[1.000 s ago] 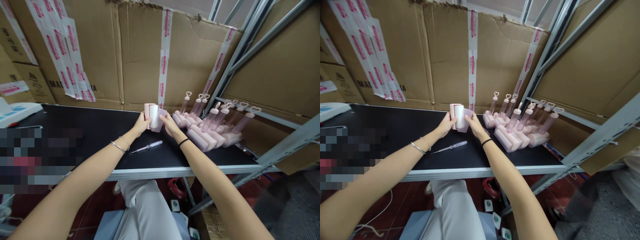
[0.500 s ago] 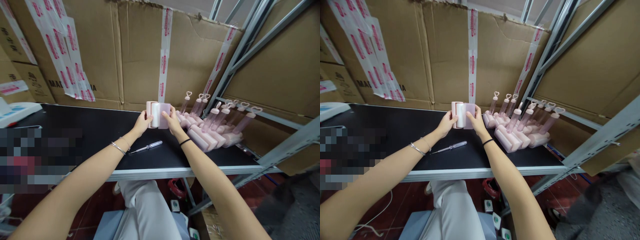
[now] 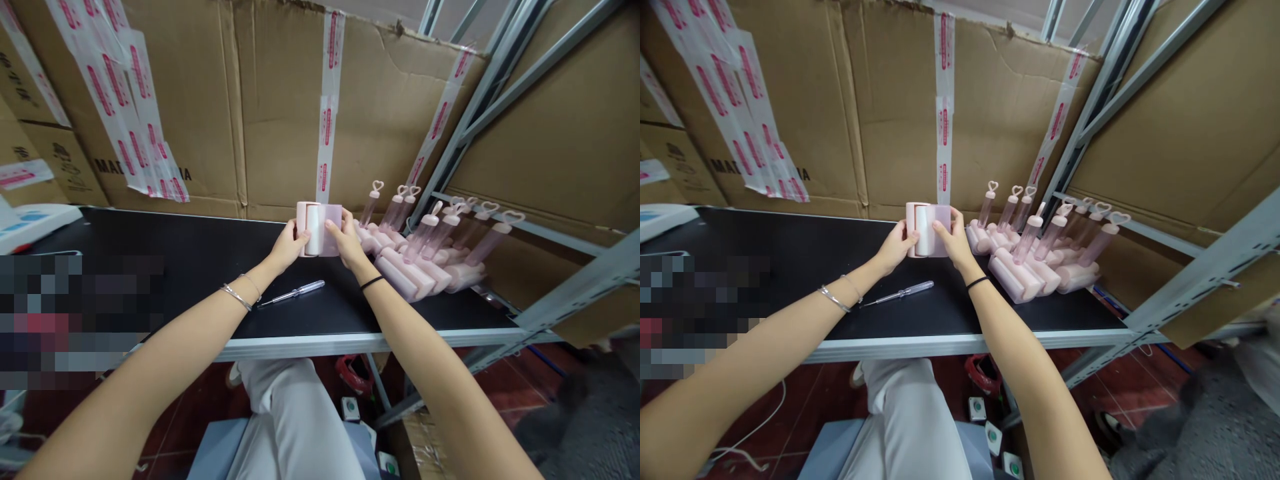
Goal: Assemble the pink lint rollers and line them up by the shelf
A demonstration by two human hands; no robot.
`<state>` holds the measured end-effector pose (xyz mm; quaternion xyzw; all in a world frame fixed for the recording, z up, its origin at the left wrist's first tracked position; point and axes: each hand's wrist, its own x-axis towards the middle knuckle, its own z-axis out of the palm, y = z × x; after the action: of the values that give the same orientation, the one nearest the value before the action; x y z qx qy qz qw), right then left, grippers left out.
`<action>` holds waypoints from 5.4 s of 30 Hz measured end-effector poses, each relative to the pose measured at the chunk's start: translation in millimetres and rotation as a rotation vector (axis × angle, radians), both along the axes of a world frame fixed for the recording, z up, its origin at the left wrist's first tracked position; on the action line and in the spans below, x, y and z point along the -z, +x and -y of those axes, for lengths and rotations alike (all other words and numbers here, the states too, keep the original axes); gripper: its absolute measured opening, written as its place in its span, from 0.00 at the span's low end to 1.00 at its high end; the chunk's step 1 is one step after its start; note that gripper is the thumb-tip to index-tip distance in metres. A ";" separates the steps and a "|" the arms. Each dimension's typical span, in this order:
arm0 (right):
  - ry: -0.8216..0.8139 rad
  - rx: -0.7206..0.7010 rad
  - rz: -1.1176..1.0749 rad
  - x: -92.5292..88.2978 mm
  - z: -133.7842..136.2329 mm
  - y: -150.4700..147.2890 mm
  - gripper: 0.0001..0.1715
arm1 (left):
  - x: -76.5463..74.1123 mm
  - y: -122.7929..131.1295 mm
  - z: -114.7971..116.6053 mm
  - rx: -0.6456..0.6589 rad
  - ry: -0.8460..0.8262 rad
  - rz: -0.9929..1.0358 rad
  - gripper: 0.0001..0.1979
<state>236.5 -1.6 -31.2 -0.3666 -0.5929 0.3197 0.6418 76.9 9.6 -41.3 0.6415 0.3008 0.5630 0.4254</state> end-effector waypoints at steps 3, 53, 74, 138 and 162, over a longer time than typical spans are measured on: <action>-0.011 0.012 0.009 -1.5 0.4 0.7 0.43 | -1.1 0.2 0.4 -0.009 0.005 -0.026 0.19; -0.065 0.394 0.379 -8.1 -6.7 32.0 0.11 | -24.2 -28.8 -8.3 0.053 -0.500 0.482 0.24; 0.077 -0.009 -0.363 -20.8 9.3 -2.1 0.27 | -20.6 -15.4 10.1 0.097 -0.368 0.397 0.32; -0.219 0.746 0.725 -13.1 8.5 51.5 0.14 | -53.5 -32.3 39.5 0.264 -0.078 -1.520 0.35; -0.097 1.020 0.739 -8.6 14.3 25.8 0.34 | -16.0 -52.1 -22.1 -0.468 0.089 -1.515 0.23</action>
<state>262.3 -15.9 -22.6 -0.7182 -0.5110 -0.1475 0.4487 24.8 31.7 -25.3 0.7865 0.6127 0.0595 -0.0505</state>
